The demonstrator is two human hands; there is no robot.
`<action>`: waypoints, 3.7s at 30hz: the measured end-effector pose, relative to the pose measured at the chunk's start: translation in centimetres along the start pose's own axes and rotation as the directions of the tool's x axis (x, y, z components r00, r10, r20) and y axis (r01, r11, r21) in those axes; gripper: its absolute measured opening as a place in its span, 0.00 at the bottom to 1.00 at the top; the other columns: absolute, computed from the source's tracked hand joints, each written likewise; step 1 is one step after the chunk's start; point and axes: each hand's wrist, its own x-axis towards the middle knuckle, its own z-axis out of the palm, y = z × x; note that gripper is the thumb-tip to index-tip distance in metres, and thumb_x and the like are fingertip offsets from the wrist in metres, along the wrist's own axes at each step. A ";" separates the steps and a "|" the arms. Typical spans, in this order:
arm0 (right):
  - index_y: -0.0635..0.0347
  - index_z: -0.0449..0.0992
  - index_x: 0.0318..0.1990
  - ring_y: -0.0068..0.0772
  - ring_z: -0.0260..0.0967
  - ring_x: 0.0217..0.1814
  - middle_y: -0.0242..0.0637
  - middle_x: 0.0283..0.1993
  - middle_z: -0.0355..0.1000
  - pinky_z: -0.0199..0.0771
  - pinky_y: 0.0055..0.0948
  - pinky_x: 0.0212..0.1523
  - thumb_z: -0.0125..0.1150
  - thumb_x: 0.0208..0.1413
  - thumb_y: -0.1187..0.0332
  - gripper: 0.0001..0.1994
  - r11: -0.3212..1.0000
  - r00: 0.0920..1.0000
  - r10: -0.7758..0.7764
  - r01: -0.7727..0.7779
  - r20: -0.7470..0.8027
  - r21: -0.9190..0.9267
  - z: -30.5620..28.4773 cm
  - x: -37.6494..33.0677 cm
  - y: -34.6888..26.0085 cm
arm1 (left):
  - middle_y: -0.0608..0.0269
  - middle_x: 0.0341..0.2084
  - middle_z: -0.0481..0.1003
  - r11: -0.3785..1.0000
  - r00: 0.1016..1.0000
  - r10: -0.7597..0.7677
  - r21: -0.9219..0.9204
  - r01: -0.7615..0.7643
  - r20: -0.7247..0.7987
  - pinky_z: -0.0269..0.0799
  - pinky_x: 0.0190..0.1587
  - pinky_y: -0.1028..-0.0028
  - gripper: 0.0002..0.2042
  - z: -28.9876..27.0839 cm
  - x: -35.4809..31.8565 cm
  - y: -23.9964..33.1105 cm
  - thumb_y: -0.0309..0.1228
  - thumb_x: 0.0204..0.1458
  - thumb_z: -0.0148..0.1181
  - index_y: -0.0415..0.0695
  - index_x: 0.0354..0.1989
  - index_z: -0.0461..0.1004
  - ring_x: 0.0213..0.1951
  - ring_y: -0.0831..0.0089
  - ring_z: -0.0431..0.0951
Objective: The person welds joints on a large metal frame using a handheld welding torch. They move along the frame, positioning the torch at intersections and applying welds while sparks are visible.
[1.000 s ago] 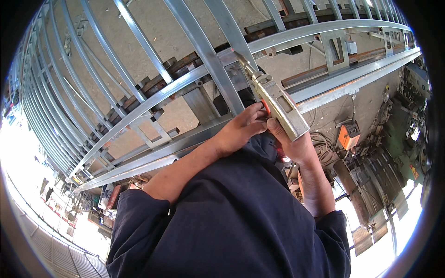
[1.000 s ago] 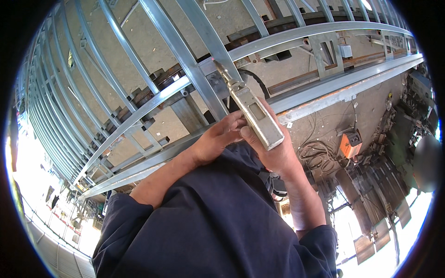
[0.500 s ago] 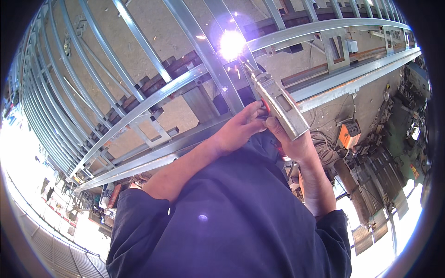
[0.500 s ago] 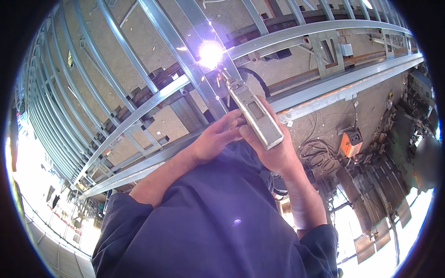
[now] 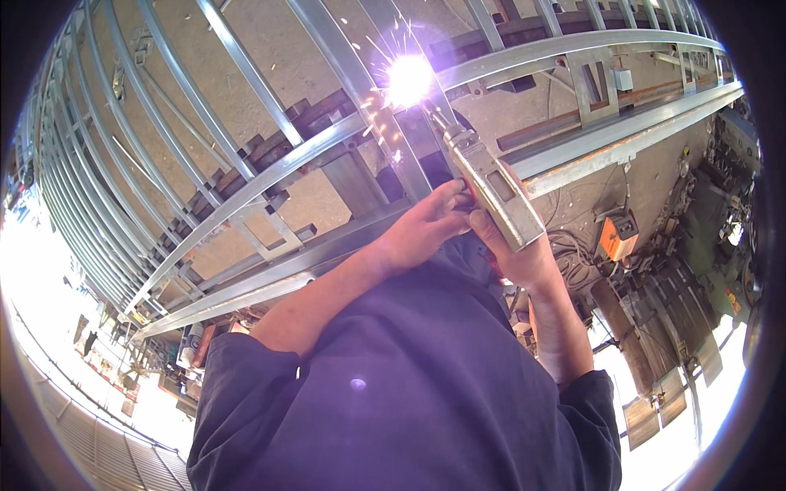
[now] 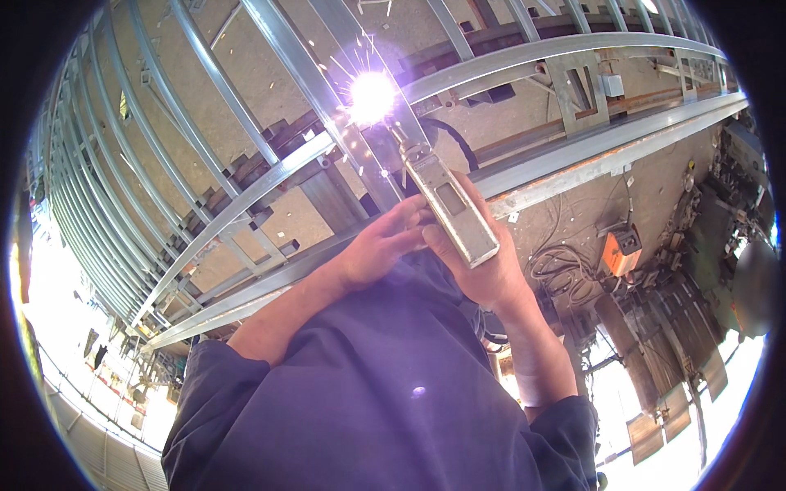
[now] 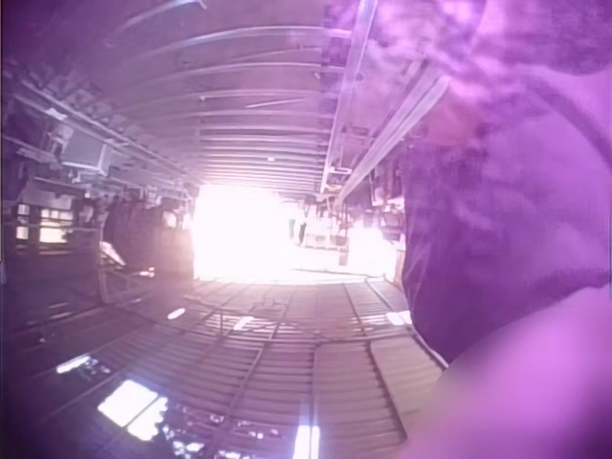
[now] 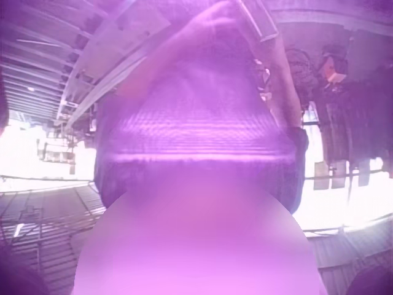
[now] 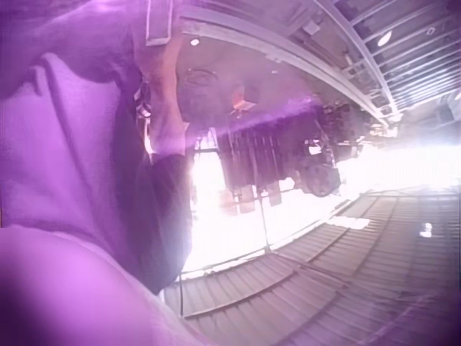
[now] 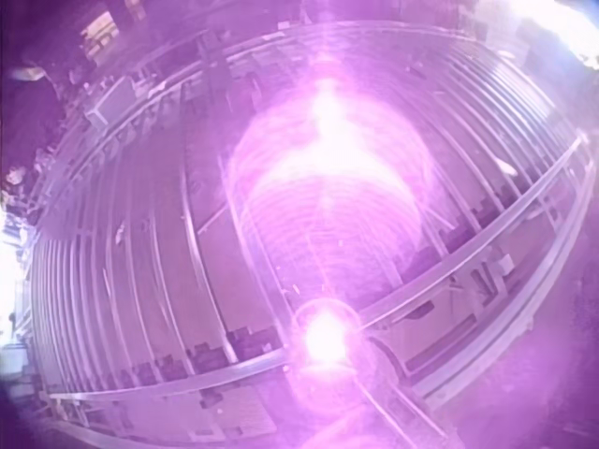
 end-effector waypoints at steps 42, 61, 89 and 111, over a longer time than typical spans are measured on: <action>0.62 0.62 0.73 0.24 0.78 0.53 0.35 0.50 0.80 0.81 0.30 0.53 0.64 0.68 0.69 0.29 0.997 0.998 -0.007 0.011 0.055 -0.075 0.1 1.0 -2.5 | 0.46 0.69 0.64 0.999 1.000 0.028 0.027 -0.028 0.006 0.59 0.74 0.60 0.32 0.3 0.1 0.8 0.31 0.70 0.55 0.36 0.77 0.50 0.72 0.59 0.63; 0.61 0.61 0.75 0.25 0.78 0.52 0.37 0.51 0.80 0.80 0.30 0.53 0.66 0.67 0.68 0.32 0.999 1.000 -0.009 0.009 0.001 -0.049 0.1 0.5 -0.6 | 0.47 0.67 0.66 1.000 0.999 0.029 -0.004 -0.029 0.034 0.60 0.74 0.62 0.32 0.5 0.0 1.0 0.29 0.68 0.56 0.35 0.77 0.51 0.70 0.60 0.65; 0.64 0.60 0.74 0.24 0.78 0.51 0.34 0.49 0.80 0.80 0.29 0.53 0.64 0.68 0.69 0.30 0.987 1.000 0.006 -0.003 0.017 -0.159 0.3 0.1 -2.2 | 0.46 0.69 0.63 0.999 1.000 -0.012 0.033 0.011 0.025 0.60 0.74 0.60 0.33 0.2 -0.3 0.3 0.33 0.70 0.56 0.36 0.78 0.48 0.71 0.59 0.64; 0.65 0.58 0.76 0.29 0.79 0.55 0.37 0.50 0.81 0.80 0.31 0.55 0.64 0.68 0.68 0.33 0.980 1.000 0.004 0.001 0.022 -0.199 -0.2 -0.8 -1.3 | 0.46 0.70 0.62 0.997 0.998 -0.051 0.065 0.048 0.034 0.60 0.73 0.61 0.33 0.3 -0.4 0.0 0.33 0.69 0.55 0.35 0.77 0.49 0.70 0.58 0.66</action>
